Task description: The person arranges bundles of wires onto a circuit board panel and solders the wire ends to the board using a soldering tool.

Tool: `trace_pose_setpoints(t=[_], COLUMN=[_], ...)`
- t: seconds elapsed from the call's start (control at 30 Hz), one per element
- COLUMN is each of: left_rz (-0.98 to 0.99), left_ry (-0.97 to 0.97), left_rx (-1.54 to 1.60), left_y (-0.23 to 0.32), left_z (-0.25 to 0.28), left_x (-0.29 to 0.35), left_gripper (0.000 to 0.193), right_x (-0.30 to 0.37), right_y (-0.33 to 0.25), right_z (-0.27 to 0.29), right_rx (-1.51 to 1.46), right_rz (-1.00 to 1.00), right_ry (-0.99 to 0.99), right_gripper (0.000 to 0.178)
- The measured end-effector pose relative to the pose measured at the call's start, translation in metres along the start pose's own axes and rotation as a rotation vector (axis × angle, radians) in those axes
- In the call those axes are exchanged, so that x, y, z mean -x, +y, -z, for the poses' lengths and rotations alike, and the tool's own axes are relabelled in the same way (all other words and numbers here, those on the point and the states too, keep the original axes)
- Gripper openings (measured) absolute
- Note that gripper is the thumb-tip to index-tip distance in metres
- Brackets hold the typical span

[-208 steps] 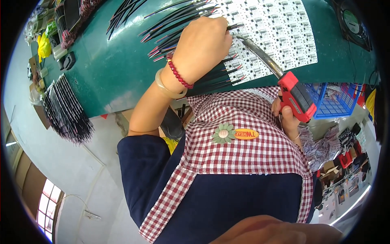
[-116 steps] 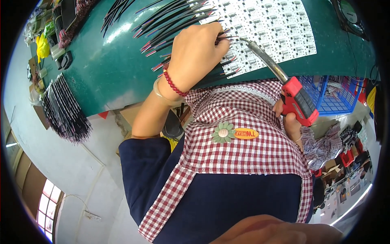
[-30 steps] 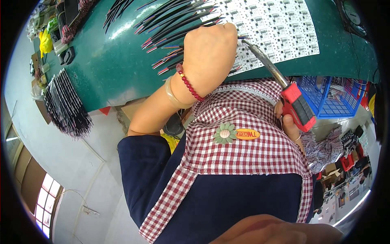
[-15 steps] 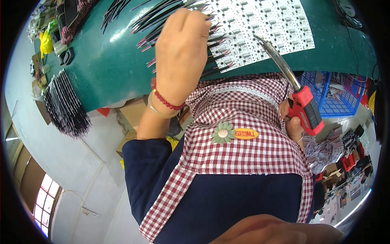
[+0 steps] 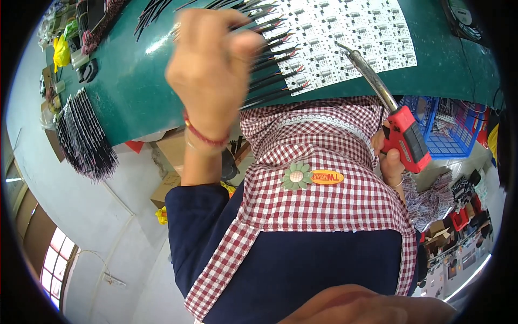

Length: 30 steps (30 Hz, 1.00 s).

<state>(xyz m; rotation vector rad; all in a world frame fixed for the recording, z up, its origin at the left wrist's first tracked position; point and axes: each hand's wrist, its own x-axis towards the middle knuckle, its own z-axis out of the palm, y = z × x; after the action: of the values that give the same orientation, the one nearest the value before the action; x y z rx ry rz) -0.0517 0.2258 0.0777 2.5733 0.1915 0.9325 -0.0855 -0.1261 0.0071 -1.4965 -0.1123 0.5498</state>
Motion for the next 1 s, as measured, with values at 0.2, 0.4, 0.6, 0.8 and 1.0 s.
trace_pose_setpoints(t=[0.2, 0.4, 0.6, 0.8, 1.0], left_rz=[-0.014, 0.093, 0.143, 0.079, 0.068], left_ry=[-0.586, -0.629, -0.760, -0.794, -0.758], left_rx=[0.127, 0.186, 0.183, 0.025, 0.025], left_y=[0.027, 0.017, 0.009, 0.012, 0.014], left_z=[-0.014, -0.023, -0.030, -0.037, -0.042], left_x=[0.028, 0.028, 0.021, 0.009, 0.009], left_gripper=[0.008, 0.014, 0.011, 0.016, 0.016], right_x=[-0.004, -0.001, -0.001, -0.005, -0.010], right_y=[-0.010, -0.004, 0.010, 0.009, -0.001], right_z=[-0.003, 0.000, 0.001, -0.001, -0.004], right_rx=[0.014, 0.081, 0.155, 0.122, 0.270], right_rz=[-0.114, -0.043, 0.005, -0.003, 0.067], right_ry=[-0.045, -0.130, -0.111, -0.086, -0.133], right_gripper=[0.063, 0.047, 0.037, 0.038, 0.041])
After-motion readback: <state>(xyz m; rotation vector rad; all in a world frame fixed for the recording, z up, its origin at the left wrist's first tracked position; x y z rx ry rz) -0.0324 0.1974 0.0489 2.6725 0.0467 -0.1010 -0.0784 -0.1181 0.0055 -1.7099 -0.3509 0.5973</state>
